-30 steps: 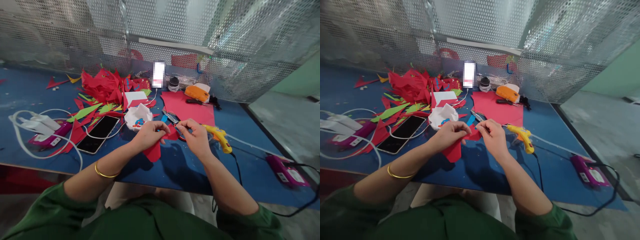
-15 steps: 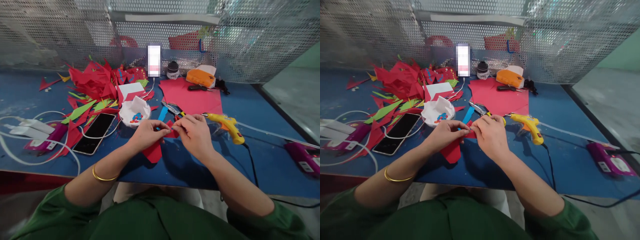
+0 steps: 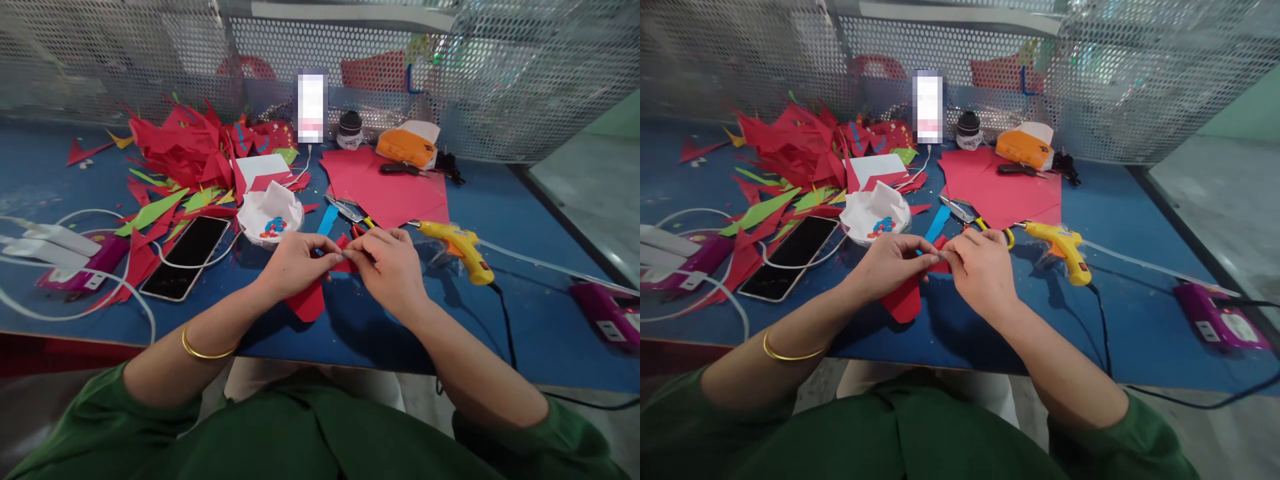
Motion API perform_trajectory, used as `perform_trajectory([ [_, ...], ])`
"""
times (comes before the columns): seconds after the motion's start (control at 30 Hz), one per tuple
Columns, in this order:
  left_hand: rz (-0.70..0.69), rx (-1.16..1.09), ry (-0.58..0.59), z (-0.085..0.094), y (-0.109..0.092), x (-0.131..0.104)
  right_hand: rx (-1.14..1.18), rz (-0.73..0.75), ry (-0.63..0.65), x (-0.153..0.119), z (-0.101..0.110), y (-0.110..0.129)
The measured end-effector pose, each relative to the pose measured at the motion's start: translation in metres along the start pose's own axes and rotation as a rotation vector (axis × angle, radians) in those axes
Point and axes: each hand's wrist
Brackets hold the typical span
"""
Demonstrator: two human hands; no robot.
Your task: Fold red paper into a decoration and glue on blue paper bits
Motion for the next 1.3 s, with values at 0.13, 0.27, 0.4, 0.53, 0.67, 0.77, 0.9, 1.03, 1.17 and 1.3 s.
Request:
perform_trajectory([
  [0.13,0.062,-0.129,0.011,0.001,0.000,0.000,0.199,-0.206,-0.027,0.004,0.008,-0.004],
  [0.27,0.063,-0.188,0.018,0.001,0.003,0.000,0.367,-0.347,0.051,0.007,0.011,-0.006],
  [0.4,0.047,-0.193,0.035,0.001,0.004,0.000,0.425,-0.373,0.136,0.007,0.008,-0.004],
  [0.53,0.063,-0.160,0.034,0.001,0.001,0.000,0.443,-0.381,0.166,0.006,0.007,0.000],
  [0.67,0.060,-0.157,0.028,-0.001,-0.001,0.000,0.444,-0.366,0.183,0.007,0.008,-0.001],
  [0.77,0.043,-0.174,0.032,-0.001,0.000,0.000,0.435,-0.399,0.152,0.007,0.009,-0.006],
  [0.9,0.015,-0.146,0.062,0.000,0.001,0.001,0.507,-0.464,0.230,0.009,0.007,-0.014],
  [1.03,-0.008,-0.115,0.069,0.001,0.003,0.002,0.556,-0.480,0.323,0.010,0.005,-0.014],
  [1.17,0.035,-0.204,0.006,0.000,0.004,0.003,0.560,-0.476,0.309,0.008,0.004,-0.009],
  [1.3,0.115,-0.251,-0.010,-0.001,0.001,0.002,0.463,-0.446,0.301,0.005,0.006,-0.005],
])
Point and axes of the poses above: each hand's wrist, its own x-axis towards the middle knuckle, its own z-axis out of the back of the hand, y = z × x, and after that the axes turned 9 degrees about -x, right-handed
